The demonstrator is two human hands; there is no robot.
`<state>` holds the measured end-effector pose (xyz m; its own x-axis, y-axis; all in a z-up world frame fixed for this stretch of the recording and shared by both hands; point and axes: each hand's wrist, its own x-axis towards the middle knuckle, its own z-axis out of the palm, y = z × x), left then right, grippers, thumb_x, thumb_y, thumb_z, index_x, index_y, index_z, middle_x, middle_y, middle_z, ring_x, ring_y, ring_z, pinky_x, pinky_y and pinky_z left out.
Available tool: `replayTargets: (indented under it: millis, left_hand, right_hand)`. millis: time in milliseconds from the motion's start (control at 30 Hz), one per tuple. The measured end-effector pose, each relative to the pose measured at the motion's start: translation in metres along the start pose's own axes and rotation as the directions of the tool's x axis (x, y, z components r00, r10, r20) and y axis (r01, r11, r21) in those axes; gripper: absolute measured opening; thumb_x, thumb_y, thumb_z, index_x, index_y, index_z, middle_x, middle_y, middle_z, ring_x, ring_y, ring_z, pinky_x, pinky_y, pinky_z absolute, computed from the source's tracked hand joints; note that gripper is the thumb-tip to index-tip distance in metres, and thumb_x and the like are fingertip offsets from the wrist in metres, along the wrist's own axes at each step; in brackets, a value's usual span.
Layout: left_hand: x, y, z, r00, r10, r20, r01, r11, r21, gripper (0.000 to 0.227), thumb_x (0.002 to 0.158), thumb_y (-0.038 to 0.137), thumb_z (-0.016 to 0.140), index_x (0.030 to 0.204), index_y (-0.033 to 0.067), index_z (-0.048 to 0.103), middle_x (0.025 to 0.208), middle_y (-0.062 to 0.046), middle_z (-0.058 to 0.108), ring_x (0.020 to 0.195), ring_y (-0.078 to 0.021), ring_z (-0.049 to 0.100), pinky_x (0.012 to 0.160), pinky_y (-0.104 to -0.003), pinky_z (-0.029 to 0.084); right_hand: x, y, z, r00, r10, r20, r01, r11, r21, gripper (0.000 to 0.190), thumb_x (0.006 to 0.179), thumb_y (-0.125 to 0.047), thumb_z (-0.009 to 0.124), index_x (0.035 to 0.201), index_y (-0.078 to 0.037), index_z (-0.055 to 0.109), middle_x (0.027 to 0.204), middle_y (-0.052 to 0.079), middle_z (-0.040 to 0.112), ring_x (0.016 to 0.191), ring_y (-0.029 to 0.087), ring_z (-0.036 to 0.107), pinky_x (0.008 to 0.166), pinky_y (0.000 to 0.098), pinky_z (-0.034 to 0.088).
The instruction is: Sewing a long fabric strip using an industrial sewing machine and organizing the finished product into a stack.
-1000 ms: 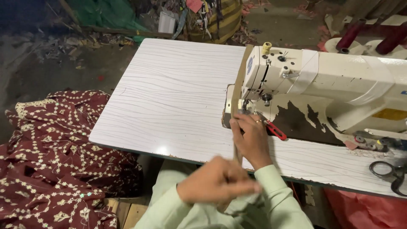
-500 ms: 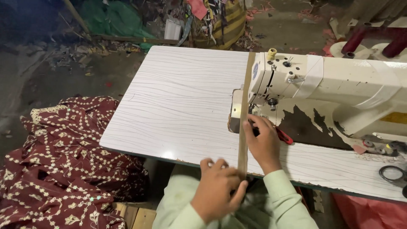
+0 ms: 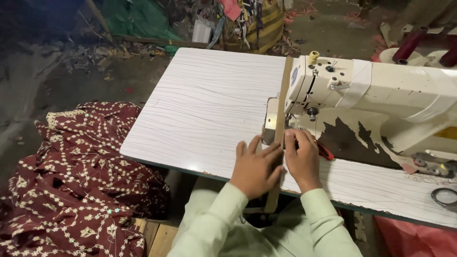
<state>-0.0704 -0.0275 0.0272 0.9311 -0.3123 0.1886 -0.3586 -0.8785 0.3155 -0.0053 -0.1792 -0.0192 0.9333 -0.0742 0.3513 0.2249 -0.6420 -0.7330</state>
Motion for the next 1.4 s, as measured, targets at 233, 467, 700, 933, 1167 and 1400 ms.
replayTargets:
  millis: [233,467,700,933,1167,1400]
  left_hand:
    - [0.032,-0.015,-0.003,0.975,-0.173,0.142,0.219,0.867,-0.447,0.030,0.084,0.039,0.058,0.069,0.0163,0.070,0.059,-0.010,0.065,0.066,-0.0444,0.067,0.065,-0.048,0.048]
    - [0.059,-0.047,0.034,0.995,-0.032,0.094,0.021,0.993,0.116,0.050,0.101,0.046,0.047,0.149,0.0356,0.050,0.161,0.005,0.046,0.150,-0.0376,0.033,0.117,-0.057,0.028]
    - [-0.068,0.017,-0.002,0.969,0.173,-0.175,-0.226,0.908,-0.353,0.049,0.096,0.036,0.062,0.056,0.0087,0.067,0.088,0.007,0.067,0.096,-0.0249,0.053,0.087,-0.047,0.029]
    - [0.017,-0.013,0.000,0.984,0.031,-0.174,-0.079,0.957,-0.279,0.029,0.096,0.032,0.056,0.119,0.0167,0.065,0.116,-0.003,0.074,0.096,-0.0301,0.059,0.079,-0.045,0.043]
    - [-0.037,0.004,-0.003,0.985,0.166,-0.047,-0.171,0.976,-0.135,0.045,0.098,0.056,0.047,0.111,0.0175,0.065,0.123,0.004,0.062,0.120,-0.0341,0.044,0.105,-0.060,0.024]
    - [0.000,-0.004,-0.003,0.940,0.133,-0.315,-0.217,0.945,-0.246,0.027,0.098,0.029,0.053,0.085,0.0121,0.070,0.083,-0.007,0.071,0.074,-0.0294,0.061,0.068,-0.045,0.041]
  right_hand:
    - [0.005,0.011,0.011,0.963,-0.017,0.270,0.100,0.950,-0.295,0.043,0.105,-0.050,0.047,0.124,-0.021,0.073,0.136,0.004,0.058,0.130,0.034,0.050,0.109,0.0485,0.046]
    - [-0.005,0.010,0.008,0.960,-0.266,-0.092,0.253,0.959,-0.131,0.034,0.103,-0.026,0.060,0.074,-0.012,0.067,0.080,0.003,0.066,0.087,0.027,0.066,0.083,0.0349,0.052]
    - [0.004,-0.007,0.003,0.983,-0.179,0.034,0.181,0.981,-0.075,0.035,0.101,-0.030,0.056,0.123,-0.010,0.075,0.122,0.010,0.069,0.116,0.028,0.061,0.099,0.0463,0.047]
    - [0.000,-0.009,-0.001,0.980,-0.172,0.104,0.180,0.981,-0.073,0.046,0.109,-0.032,0.048,0.079,-0.006,0.072,0.086,0.010,0.074,0.080,0.025,0.065,0.088,0.0422,0.048]
    - [0.002,-0.011,-0.007,0.998,-0.005,-0.062,0.012,0.994,0.112,0.033,0.104,-0.025,0.051,0.091,-0.007,0.076,0.095,0.005,0.075,0.099,0.024,0.065,0.089,0.0391,0.049]
    - [0.003,0.000,0.007,0.990,-0.142,0.024,0.143,0.985,-0.094,0.036,0.104,-0.028,0.051,0.098,-0.004,0.078,0.104,0.012,0.072,0.097,0.030,0.060,0.086,0.0431,0.045]
